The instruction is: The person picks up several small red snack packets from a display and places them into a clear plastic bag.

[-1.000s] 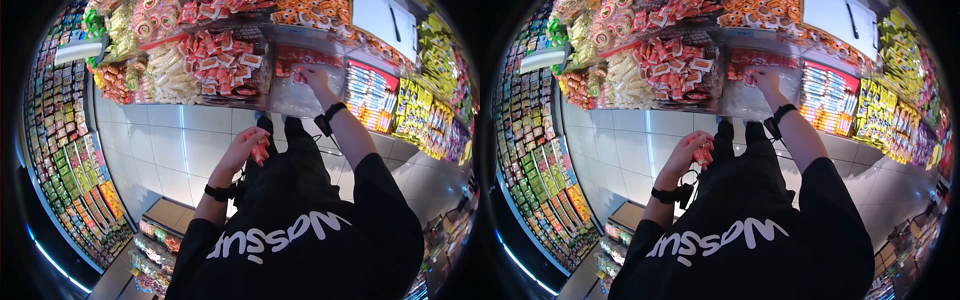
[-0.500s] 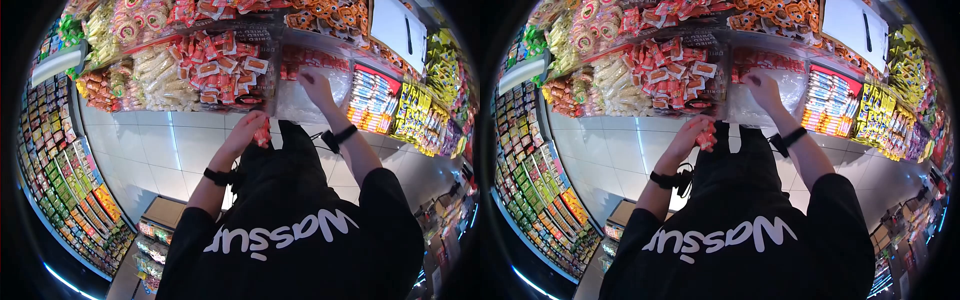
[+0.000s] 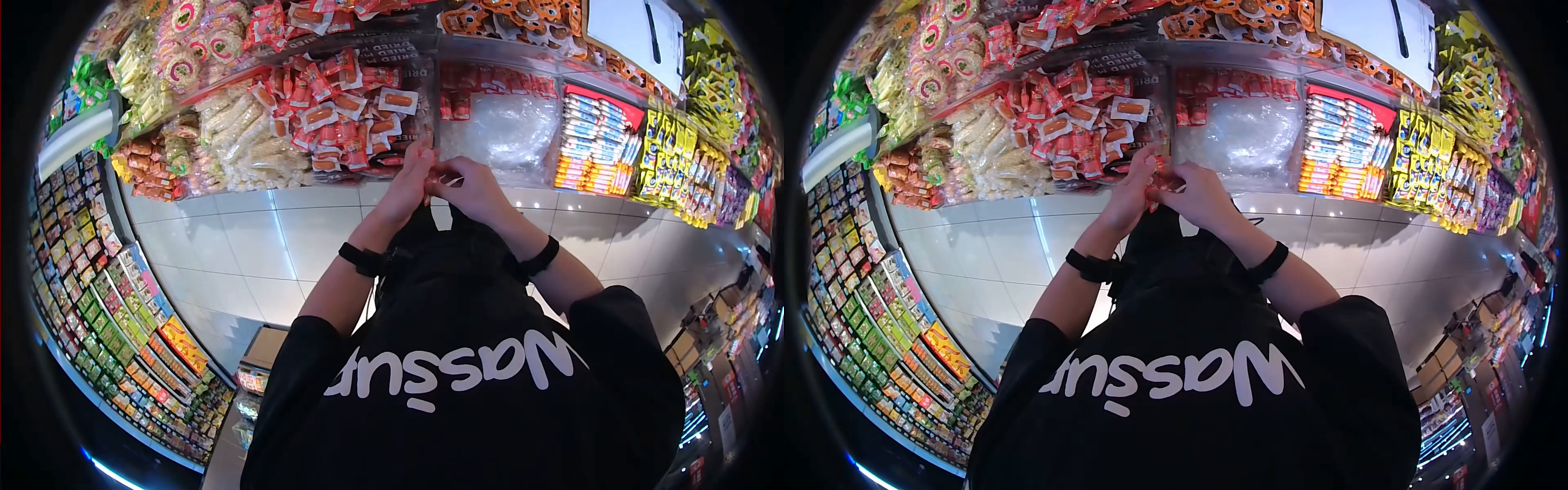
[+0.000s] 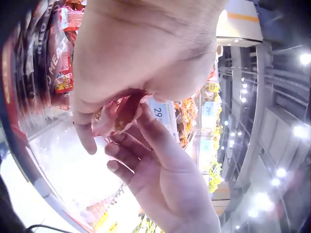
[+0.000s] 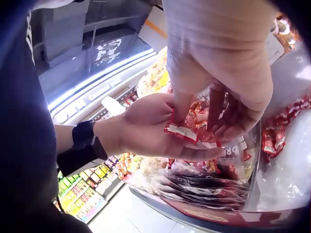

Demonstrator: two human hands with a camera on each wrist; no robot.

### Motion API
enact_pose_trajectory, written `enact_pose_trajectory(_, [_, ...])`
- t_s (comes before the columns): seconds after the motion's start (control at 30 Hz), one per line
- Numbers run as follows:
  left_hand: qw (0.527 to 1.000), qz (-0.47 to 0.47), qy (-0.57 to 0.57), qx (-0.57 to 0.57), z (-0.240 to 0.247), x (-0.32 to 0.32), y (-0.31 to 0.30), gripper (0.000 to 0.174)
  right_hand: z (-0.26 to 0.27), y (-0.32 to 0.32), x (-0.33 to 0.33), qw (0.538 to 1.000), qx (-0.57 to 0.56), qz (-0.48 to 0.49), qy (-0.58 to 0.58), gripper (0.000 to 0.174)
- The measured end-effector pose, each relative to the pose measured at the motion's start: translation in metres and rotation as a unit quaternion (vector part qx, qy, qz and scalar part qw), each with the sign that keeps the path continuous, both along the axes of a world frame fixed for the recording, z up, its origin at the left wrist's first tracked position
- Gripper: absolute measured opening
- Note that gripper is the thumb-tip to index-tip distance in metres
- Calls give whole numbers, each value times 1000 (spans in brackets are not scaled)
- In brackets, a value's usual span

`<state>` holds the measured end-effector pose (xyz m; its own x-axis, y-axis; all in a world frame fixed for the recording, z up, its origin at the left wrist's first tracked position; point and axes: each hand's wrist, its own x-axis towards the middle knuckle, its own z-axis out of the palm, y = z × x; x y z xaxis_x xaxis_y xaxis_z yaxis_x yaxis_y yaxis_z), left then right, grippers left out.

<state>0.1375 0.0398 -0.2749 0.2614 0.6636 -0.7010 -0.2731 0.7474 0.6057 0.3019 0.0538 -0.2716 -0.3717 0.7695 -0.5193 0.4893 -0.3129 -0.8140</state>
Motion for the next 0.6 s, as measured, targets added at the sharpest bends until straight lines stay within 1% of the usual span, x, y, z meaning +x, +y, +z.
enact_pose_trajectory(0.03, [1000, -17, 13, -7, 4, -1, 0, 50, 1, -1, -2, 999, -37, -20, 33, 39])
enact_pose_trajectory(0.07, [1000, -8, 19, -8, 5, 0, -1, 49, 1, -2, -4, 994, -73, -38, 65, 36])
enact_pose_trajectory(0.13, [999, 10, 31, -11, 6, 1, -3, 47, 8, -1, -5, 994, -73, -36, 68, 31])
enact_pose_trajectory(0.17, [998, 51, 7, -24, 5, 0, -5, 47, 10, -1, -6, 994, -73, -35, 69, 28])
enact_pose_trajectory(0.23, [989, 132, -44, -49, 2, -3, -8, 47, -1, 1, 1, 996, -34, -42, 65, 25])
enact_pose_trajectory(0.27, [989, 134, -32, -50, 1, -5, -10, 46, -7, 6, 7, 997, -14, -44, 63, 23])
enact_pose_trajectory(0.3, [989, 138, -20, -51, 1, -7, -12, 45, -5, 17, 10, 994, -33, -83, 62, 21])
enact_pose_trajectory(0.33, [988, 142, -9, -52, 1, -9, -14, 44, -50, 20, 23, 993, 54, -97, 49, 22])
enact_pose_trajectory(0.37, [990, 132, -3, -54, 1, -11, -17, 43, -53, 34, 28, 989, 71, -130, 10, 24])
enact_pose_trajectory(0.4, [991, 121, 2, -56, 2, -14, -20, 43, -51, 48, 32, 983, 96, -139, -72, 29])
enact_pose_trajectory(0.43, [992, 110, 8, -57, 3, -17, -22, 43, -85, 57, 41, 973, 130, -127, -142, 35])
enact_pose_trajectory(0.53, [992, 107, -2, -64, 3, -20, -32, 45, -105, 79, 39, 938, 140, -72, -308, 39])
enact_pose_trajectory(0.57, [992, 107, -11, -70, 3, -21, -35, 47, -115, 83, 40, 937, 141, -56, -314, 43])
enact_pose_trajectory(0.6, [991, 106, -20, -76, 3, -23, -37, 49, -122, 85, 39, 930, 146, -40, -335, 42])
